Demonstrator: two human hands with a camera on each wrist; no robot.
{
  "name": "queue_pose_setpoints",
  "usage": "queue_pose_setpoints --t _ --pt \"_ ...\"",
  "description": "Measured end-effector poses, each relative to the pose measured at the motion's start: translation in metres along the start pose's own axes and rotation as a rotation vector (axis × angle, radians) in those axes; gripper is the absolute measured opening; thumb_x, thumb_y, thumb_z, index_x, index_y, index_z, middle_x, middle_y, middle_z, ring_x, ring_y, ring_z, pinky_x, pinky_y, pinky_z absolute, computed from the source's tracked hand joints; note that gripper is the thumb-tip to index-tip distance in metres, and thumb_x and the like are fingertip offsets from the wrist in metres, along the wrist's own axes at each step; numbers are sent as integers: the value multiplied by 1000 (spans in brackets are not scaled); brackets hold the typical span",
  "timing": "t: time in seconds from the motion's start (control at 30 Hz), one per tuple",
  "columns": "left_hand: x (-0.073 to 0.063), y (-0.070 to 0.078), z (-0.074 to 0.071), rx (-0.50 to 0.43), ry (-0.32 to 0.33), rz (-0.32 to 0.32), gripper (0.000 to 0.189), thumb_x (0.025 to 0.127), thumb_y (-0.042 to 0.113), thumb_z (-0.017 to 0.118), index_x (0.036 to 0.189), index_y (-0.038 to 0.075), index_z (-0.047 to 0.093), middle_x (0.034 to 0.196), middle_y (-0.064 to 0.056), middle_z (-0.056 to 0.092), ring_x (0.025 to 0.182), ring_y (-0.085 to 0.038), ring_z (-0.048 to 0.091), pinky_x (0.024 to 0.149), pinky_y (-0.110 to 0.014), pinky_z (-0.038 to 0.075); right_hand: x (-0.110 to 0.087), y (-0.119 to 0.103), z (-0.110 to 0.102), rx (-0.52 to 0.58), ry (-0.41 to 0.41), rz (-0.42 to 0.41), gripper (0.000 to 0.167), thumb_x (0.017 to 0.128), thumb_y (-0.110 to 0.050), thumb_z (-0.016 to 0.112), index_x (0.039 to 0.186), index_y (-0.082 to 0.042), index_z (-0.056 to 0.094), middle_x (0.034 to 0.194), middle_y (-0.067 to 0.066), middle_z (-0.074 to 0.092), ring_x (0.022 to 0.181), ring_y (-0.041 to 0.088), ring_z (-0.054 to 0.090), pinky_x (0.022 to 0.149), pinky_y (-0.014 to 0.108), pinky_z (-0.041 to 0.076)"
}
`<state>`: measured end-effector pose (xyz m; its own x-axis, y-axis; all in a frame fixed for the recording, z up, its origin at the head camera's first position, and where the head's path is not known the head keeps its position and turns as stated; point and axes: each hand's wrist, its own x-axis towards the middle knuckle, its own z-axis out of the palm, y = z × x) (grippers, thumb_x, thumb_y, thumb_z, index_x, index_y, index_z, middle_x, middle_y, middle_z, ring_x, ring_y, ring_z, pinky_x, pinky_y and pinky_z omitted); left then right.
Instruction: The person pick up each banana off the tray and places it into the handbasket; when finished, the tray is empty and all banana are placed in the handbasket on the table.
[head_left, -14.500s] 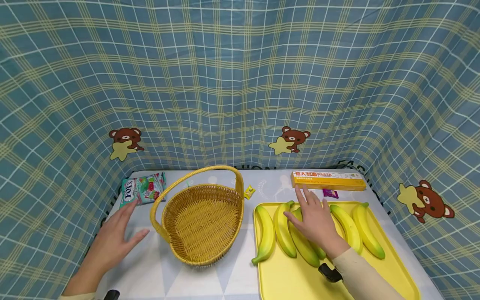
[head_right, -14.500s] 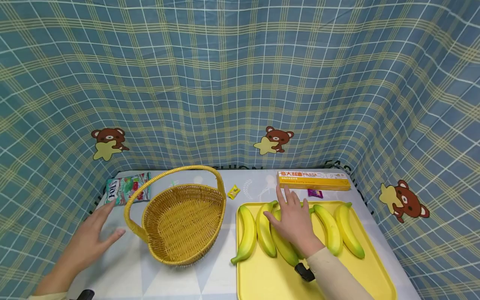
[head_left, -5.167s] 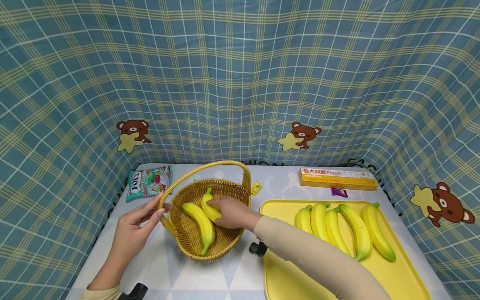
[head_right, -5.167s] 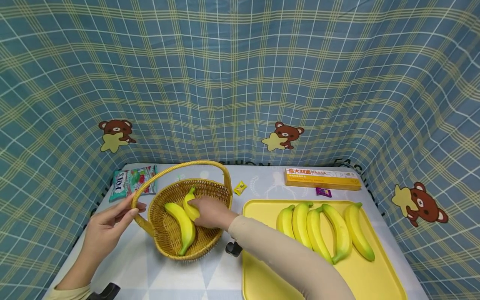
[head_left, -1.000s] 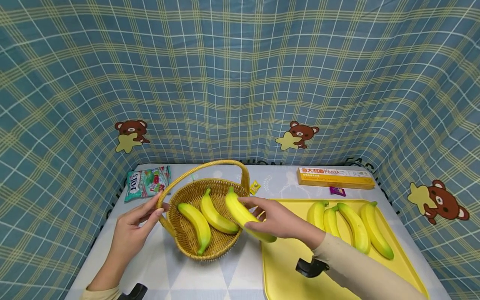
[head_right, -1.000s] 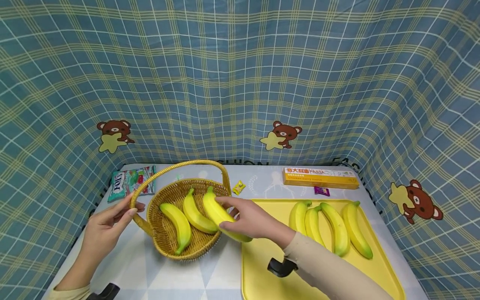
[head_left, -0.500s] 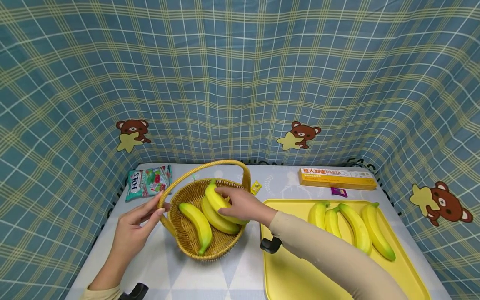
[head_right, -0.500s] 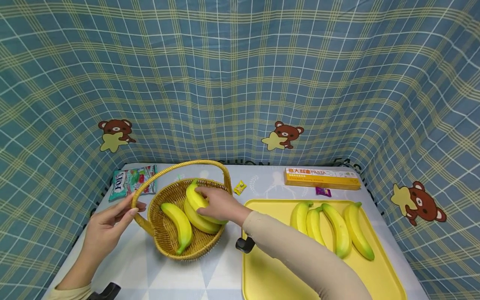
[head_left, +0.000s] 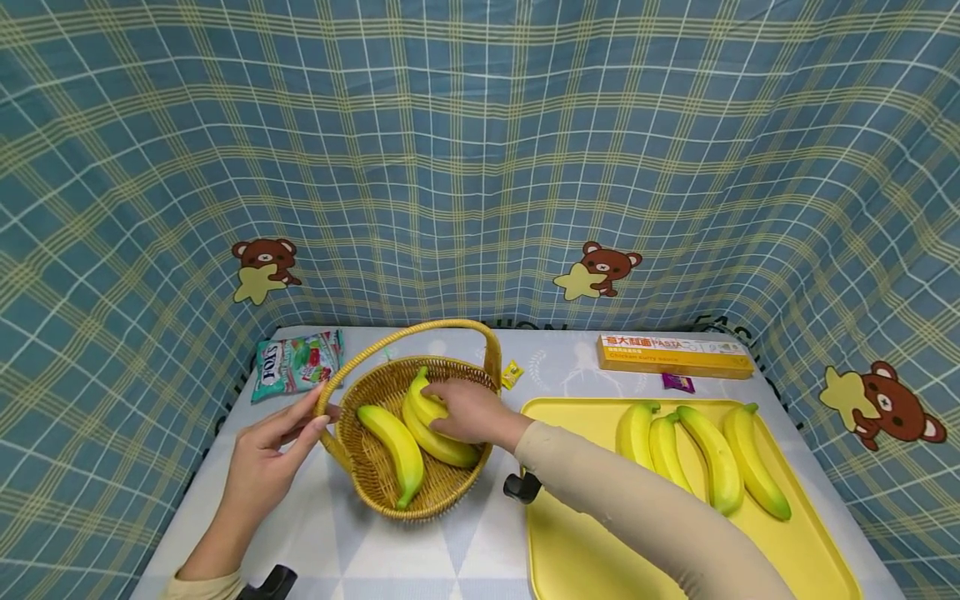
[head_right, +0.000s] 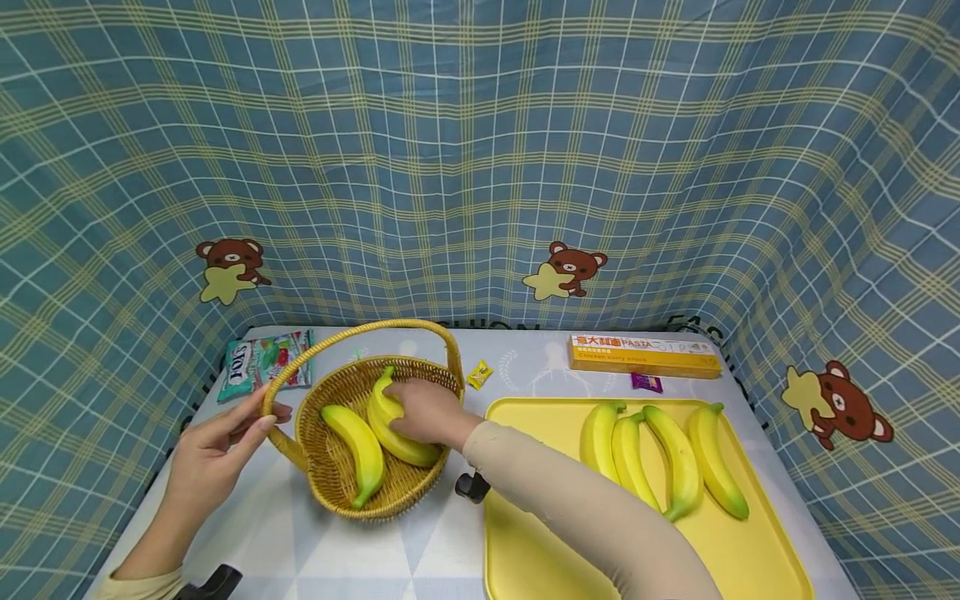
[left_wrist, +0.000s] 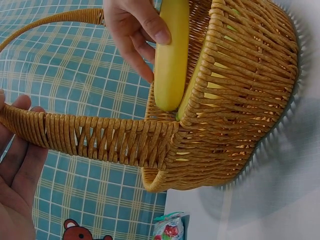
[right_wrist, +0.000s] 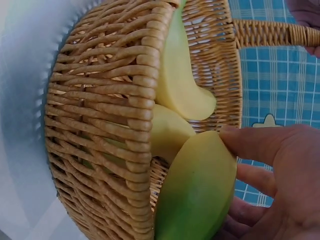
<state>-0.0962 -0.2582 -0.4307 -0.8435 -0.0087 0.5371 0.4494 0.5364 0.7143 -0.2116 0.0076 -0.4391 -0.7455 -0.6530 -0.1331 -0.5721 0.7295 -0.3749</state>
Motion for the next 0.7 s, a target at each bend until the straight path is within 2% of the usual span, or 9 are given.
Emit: queue_pose_setpoints --t 0.23,0.43,0.6,0.7 --pt "1 -1 0 -8 -3 8 56 88 -15 69 140 6 62 105 -8 77 99 6 67 84 -9 53 -1 -5 2 123 3 -29 52 99 -30 68 148 -17 54 142 5 60 131 22 55 110 34 45" --pt "1 -1 0 -16 -7 -3 55 89 -15 68 140 6 62 107 -2 76 99 5 67 84 -10 53 1 -25 14 217 20 -120 53 99 -34 67 148 -20 55 137 1 64 123 16 61 99 25 50" --pt "1 0 0 -35 -11 -11 55 89 -15 68 140 6 62 109 -4 76 101 4 67 84 -11 54 7 -42 27 222 24 -133 49 100 -40 65 145 -22 58 141 -3 61 129 13 56 106 25 47" --pt "0 -1 1 -28 -6 -4 55 89 -16 68 140 6 62 108 -4 76 101 5 67 84 -10 53 9 -49 33 202 -11 -141 51 100 -42 65 146 -22 58 143 -4 59 134 13 51 109 27 45"
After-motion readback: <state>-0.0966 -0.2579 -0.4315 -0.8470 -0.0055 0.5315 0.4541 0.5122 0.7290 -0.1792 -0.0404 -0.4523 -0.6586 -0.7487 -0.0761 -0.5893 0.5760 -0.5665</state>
